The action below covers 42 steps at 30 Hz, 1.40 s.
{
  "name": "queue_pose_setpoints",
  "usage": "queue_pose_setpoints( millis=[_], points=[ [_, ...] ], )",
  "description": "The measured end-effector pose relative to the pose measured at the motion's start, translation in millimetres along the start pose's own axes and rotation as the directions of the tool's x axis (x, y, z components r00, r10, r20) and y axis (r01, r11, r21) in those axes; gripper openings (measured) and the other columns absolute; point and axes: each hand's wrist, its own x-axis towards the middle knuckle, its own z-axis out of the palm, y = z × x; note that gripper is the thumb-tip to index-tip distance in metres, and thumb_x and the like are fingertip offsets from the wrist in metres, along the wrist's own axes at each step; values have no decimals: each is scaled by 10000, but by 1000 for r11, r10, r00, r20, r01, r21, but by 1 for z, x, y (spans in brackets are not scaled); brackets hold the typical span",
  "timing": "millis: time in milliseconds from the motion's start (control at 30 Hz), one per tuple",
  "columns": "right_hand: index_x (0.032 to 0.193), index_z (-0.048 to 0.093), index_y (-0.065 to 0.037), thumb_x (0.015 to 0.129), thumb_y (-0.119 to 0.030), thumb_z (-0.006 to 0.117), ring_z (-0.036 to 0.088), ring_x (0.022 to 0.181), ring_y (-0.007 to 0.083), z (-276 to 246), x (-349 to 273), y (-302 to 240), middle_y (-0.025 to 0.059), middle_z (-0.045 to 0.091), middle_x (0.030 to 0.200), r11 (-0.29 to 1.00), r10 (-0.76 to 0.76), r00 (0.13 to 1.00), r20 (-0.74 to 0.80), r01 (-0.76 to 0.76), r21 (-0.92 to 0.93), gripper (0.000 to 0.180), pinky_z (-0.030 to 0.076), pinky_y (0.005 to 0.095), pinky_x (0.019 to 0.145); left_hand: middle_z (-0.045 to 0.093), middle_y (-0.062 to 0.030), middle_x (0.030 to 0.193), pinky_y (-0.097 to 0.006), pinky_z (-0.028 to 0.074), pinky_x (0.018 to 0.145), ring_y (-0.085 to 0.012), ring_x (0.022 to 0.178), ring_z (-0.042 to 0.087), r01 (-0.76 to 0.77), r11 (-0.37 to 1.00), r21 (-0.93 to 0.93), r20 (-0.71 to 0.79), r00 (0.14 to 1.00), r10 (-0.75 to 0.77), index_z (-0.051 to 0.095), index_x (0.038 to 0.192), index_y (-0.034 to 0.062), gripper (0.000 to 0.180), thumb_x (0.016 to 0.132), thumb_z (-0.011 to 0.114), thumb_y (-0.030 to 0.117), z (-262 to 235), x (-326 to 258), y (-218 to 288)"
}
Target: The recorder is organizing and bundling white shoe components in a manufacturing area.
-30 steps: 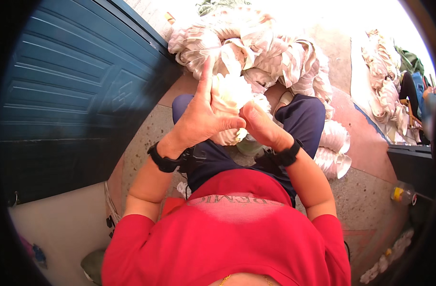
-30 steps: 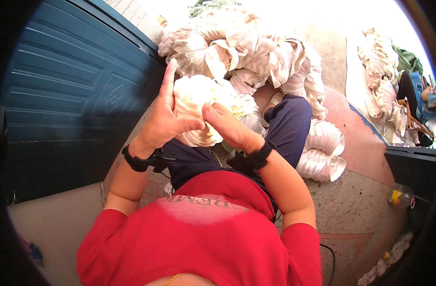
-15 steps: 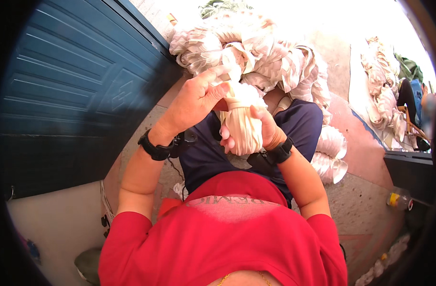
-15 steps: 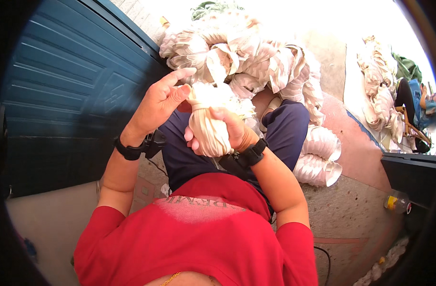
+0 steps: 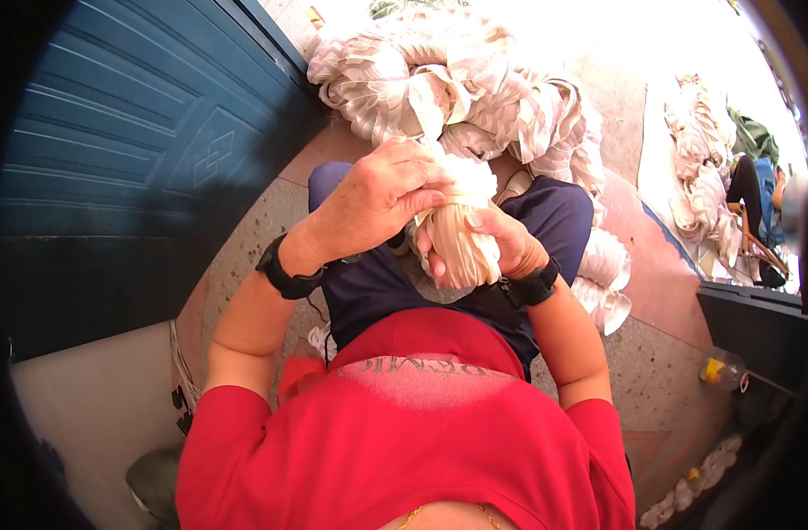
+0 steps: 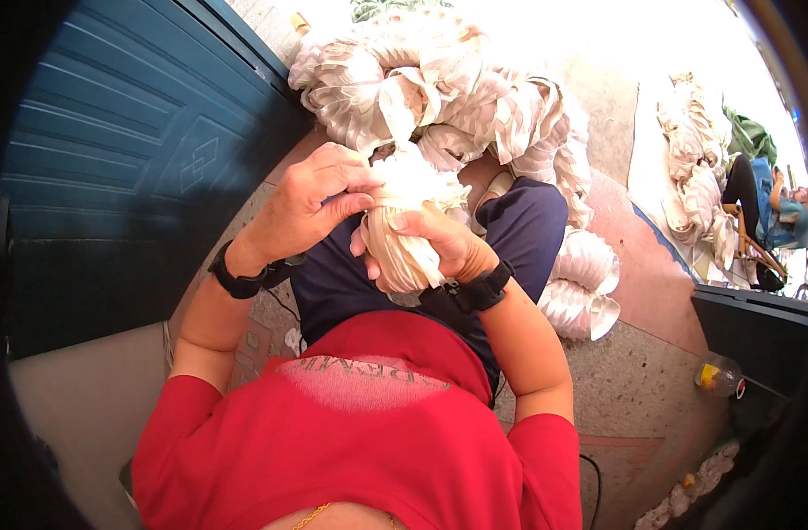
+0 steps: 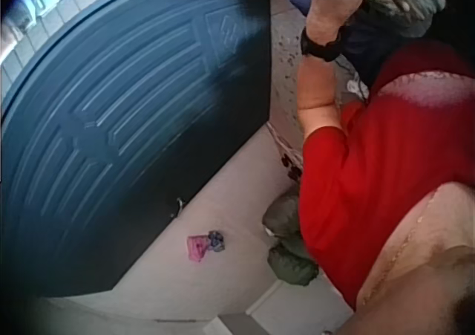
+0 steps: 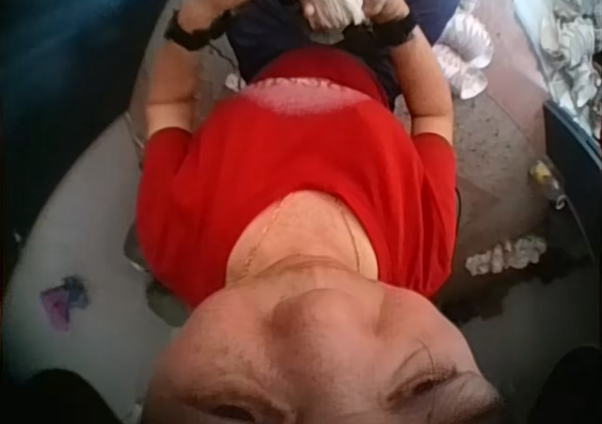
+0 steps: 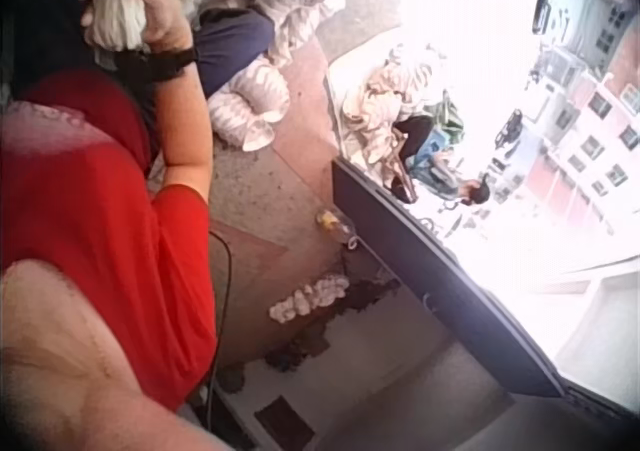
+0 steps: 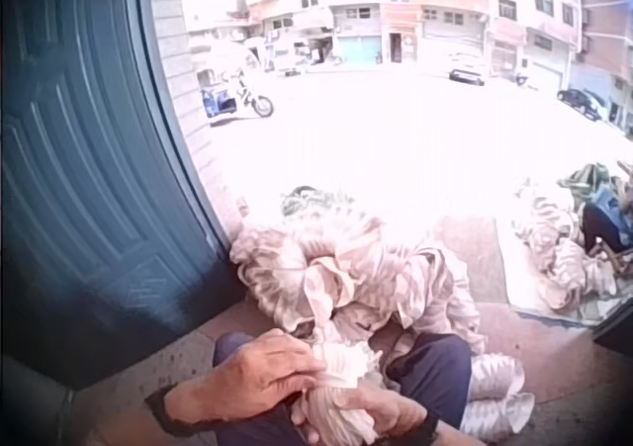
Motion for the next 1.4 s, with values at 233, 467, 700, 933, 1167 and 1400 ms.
queue_pose_setpoints(
  millis=[233,467,700,933,1167,1400],
  points=[
    [1190,349,-38,776,-280,589,597,837,312,0,2,6,232,536,1005,999,6,998,66,-10,50,537,537,391,606,546,-79,727,-266,441,626,-174,708,540,157,984,-80,92,985,-150,536,837,-9,59,802,554,35,-9,3,6],
    [1165,352,-13,737,-221,636,610,793,296,0,2,9,225,548,957,994,109,992,59,-109,-7,554,544,374,564,468,3,691,-199,390,567,-55,627,442,276,946,-171,163,955,-249,492,856,8,55,854,499,63,-12,12,-7],
    [1147,360,50,666,-240,692,616,731,294,1,-7,-1,230,550,910,925,358,933,41,-349,-151,653,540,379,596,388,65,591,-176,314,491,-13,557,359,248,969,17,195,949,-247,532,832,44,178,755,659,141,-53,29,-29],
    [1146,371,52,696,-228,654,612,745,300,-7,-3,12,230,546,927,934,356,921,157,-357,-23,600,535,411,609,532,-37,676,-259,415,598,-139,642,509,-187,760,623,58,979,194,554,778,25,168,778,627,176,-92,43,-75],
    [1173,355,-4,752,-181,570,602,742,258,-2,-2,15,193,541,927,996,58,998,-14,-57,61,505,524,361,537,561,-104,737,-304,445,646,-232,701,541,-5,976,217,270,961,-55,600,824,19,97,766,601,97,-29,4,-4],
    [1044,452,8,778,-124,558,608,735,241,3,4,14,162,571,884,985,92,977,-194,-117,-127,316,526,357,524,490,-94,625,-327,415,593,-241,635,476,-170,918,359,425,905,1,512,683,20,88,702,553,96,1,-9,5]
  ],
)
